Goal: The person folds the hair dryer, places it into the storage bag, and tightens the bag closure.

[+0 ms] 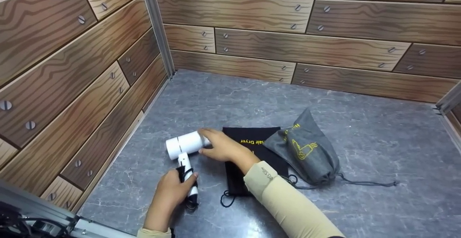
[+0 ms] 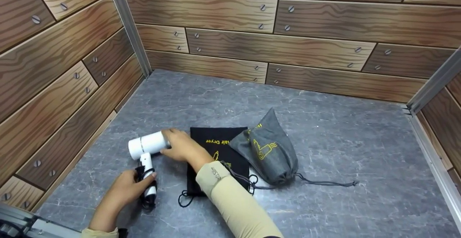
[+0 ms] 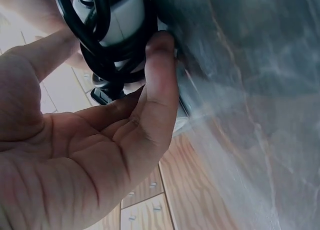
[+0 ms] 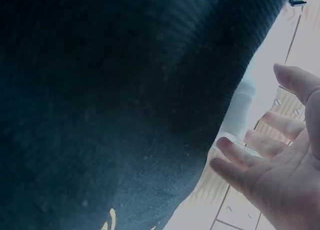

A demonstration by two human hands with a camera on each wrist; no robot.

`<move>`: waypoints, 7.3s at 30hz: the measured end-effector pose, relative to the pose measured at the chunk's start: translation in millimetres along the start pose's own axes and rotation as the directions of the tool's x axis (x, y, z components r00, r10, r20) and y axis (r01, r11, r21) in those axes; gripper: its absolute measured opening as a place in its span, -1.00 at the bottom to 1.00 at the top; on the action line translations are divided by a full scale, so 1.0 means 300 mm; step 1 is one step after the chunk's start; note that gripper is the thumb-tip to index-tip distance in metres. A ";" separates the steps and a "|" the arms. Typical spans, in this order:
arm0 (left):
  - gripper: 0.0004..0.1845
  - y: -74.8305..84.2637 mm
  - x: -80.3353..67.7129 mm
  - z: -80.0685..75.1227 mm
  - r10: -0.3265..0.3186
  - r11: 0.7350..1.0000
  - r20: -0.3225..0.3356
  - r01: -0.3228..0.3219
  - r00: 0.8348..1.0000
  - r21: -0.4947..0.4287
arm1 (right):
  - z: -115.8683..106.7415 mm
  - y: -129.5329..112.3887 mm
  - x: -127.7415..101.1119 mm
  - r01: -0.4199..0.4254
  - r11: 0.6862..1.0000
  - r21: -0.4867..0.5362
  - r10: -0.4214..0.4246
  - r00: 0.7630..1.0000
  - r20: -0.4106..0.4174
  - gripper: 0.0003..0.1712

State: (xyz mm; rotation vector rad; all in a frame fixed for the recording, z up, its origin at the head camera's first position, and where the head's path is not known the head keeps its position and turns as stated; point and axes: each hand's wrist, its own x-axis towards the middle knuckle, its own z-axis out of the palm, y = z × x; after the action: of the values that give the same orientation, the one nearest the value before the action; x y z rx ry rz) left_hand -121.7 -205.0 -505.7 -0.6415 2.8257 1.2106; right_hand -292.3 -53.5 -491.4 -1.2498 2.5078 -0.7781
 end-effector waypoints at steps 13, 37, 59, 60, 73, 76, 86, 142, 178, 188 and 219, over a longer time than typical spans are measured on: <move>-0.53 0.001 0.014 0.010 -0.019 1.000 0.026 0.019 0.999 -0.009 | -0.013 0.020 -0.024 -0.009 0.992 0.126 0.014 0.999 -0.039 -0.27; -0.57 0.105 0.020 0.009 0.197 0.979 -0.116 -0.202 0.973 -0.030 | -0.160 0.063 -0.129 -0.045 0.979 0.197 0.094 0.965 -0.246 -0.09; -0.63 0.263 0.022 0.074 0.453 0.883 -0.129 -0.464 0.882 -0.070 | -0.392 0.182 -0.394 0.010 0.924 0.382 0.094 0.963 -0.252 -0.38; -0.62 0.273 0.020 0.075 0.467 0.875 -0.129 -0.479 0.875 -0.077 | -0.401 0.183 -0.408 0.007 0.906 0.424 0.098 0.969 -0.226 -0.36; -0.56 0.351 -0.013 0.091 0.603 0.784 -0.110 -0.612 0.790 -0.106 | -0.501 0.210 -0.560 -0.025 0.840 0.542 0.042 0.999 -0.019 -0.24; -0.58 0.365 -0.019 0.102 0.629 0.766 -0.093 -0.636 0.772 -0.094 | -0.517 0.232 -0.596 -0.071 0.803 0.592 0.056 0.997 0.043 -0.24; -0.52 0.419 -0.052 0.147 0.643 0.746 -0.188 -0.663 0.742 -0.062 | -0.519 0.281 -0.663 -0.013 0.775 0.632 -0.012 0.999 0.036 -0.33; -0.37 0.511 -0.092 0.265 0.685 0.539 -0.132 -0.620 0.716 -0.570 | -0.273 0.176 -0.779 0.325 0.410 0.852 0.296 0.836 -0.462 -0.45; -0.94 0.430 -0.030 0.307 0.798 0.574 0.072 -0.791 0.598 0.213 | -0.344 0.170 -0.912 0.311 0.590 0.745 0.390 0.699 -0.600 -0.35; -0.92 0.497 0.011 0.244 0.741 0.670 0.010 -0.739 0.672 0.075 | -0.295 0.157 -0.952 0.337 0.760 0.555 0.093 0.790 -0.606 -0.13; -0.93 0.556 -0.001 0.201 0.780 0.616 -0.049 -0.779 0.624 -0.113 | -0.192 0.089 -0.931 0.069 0.958 -0.278 -0.239 0.727 -0.644 -0.04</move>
State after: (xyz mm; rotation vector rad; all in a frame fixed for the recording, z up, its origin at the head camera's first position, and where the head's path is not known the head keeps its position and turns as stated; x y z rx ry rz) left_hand -192.3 -59.9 -432.4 0.7367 3.1052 1.4315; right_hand -165.0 201.7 -465.9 -1.4719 3.1787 -1.1798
